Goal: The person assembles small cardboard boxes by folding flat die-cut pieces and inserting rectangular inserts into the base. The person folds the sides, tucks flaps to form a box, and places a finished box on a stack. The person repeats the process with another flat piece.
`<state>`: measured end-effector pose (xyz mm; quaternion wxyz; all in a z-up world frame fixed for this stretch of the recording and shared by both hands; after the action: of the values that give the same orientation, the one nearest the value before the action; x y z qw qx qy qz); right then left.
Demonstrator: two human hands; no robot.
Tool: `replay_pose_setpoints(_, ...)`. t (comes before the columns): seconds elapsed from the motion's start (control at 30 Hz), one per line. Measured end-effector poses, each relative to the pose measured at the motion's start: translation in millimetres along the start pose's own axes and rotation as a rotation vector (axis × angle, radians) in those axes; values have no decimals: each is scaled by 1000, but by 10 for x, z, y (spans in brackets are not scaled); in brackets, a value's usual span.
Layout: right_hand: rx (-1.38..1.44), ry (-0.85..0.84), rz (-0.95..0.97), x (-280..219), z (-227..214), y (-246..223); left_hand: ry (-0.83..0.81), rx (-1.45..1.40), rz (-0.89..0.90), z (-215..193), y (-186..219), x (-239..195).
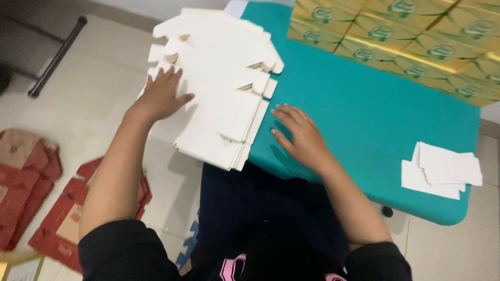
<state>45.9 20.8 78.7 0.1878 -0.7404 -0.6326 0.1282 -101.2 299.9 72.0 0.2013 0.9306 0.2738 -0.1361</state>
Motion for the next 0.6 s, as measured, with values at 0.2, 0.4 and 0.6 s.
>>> replay_pose_setpoints(0.2,-13,-101,-71,133,620,-864,128,-74,-230,308,-835,-871)
replay_pose_setpoints(0.4,-168,-130,-124,240,958,-821,132,-151,-168,284,-660,-1293)
replay_pose_setpoints(0.6,-141,-202,-70,236,656,-1066,161,-137,-114,257,-614,-1336)
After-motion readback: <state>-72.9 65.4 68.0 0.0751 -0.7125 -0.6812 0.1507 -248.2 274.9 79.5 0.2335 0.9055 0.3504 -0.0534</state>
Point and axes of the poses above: each hand's wrist, its own x-axis towards the middle knuckle, its own z-axis out of the palm, y = z × x, the point moved 6 cm from there along x, towards the middle knuckle, and after that the axes turned 14 degrees about -y, right-handed, at the moved point
